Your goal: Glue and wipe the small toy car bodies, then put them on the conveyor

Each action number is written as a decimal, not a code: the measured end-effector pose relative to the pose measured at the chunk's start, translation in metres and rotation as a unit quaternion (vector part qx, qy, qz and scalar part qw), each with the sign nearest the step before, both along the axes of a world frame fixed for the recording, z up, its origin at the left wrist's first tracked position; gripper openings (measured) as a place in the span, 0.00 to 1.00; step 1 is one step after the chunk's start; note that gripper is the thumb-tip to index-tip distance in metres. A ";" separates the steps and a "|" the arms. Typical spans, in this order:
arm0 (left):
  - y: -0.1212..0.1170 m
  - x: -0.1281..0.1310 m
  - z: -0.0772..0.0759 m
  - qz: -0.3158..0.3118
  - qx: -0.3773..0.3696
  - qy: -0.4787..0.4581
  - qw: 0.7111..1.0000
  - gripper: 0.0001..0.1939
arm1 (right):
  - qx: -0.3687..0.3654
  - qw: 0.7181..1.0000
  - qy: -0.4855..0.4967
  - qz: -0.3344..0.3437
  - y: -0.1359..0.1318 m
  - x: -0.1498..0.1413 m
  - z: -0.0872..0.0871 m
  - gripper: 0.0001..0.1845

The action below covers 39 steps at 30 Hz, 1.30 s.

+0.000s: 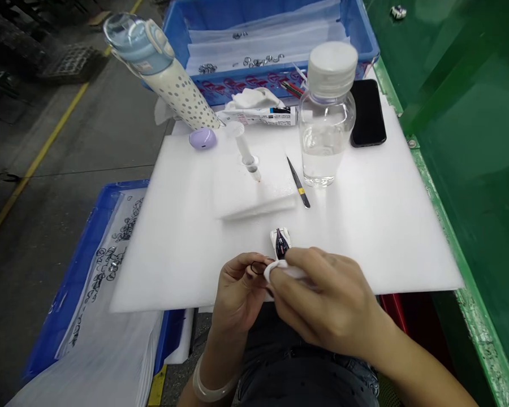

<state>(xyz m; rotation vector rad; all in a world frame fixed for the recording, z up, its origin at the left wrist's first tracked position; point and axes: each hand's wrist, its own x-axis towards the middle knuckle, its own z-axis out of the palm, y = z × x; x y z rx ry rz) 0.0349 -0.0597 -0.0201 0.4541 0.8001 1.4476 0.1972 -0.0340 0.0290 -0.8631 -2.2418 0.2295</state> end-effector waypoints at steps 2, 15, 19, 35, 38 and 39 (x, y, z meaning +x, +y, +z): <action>-0.001 0.001 -0.001 -0.003 0.012 0.005 1.000 0.07 | -0.019 0.999 0.028 -0.026 0.001 0.009 0.003 0.08; -0.009 -0.014 -0.002 0.088 0.166 0.577 0.795 0.11 | -0.136 0.978 0.145 -0.063 0.009 0.007 -0.025 0.07; -0.005 -0.006 -0.005 0.103 0.217 0.671 0.702 0.08 | -0.184 0.971 0.124 -0.092 0.010 0.002 -0.038 0.05; -0.001 -0.012 -0.004 0.044 0.140 0.651 0.745 0.11 | -0.233 0.966 0.011 -0.111 0.015 -0.001 -0.040 0.04; -0.002 -0.011 -0.004 0.034 0.139 0.648 0.748 0.11 | -0.219 0.969 0.002 -0.119 0.015 -0.004 -0.040 0.04; -0.002 -0.011 -0.004 0.033 0.139 0.648 0.748 0.11 | -0.208 0.970 -0.001 -0.123 0.014 -0.005 -0.041 0.05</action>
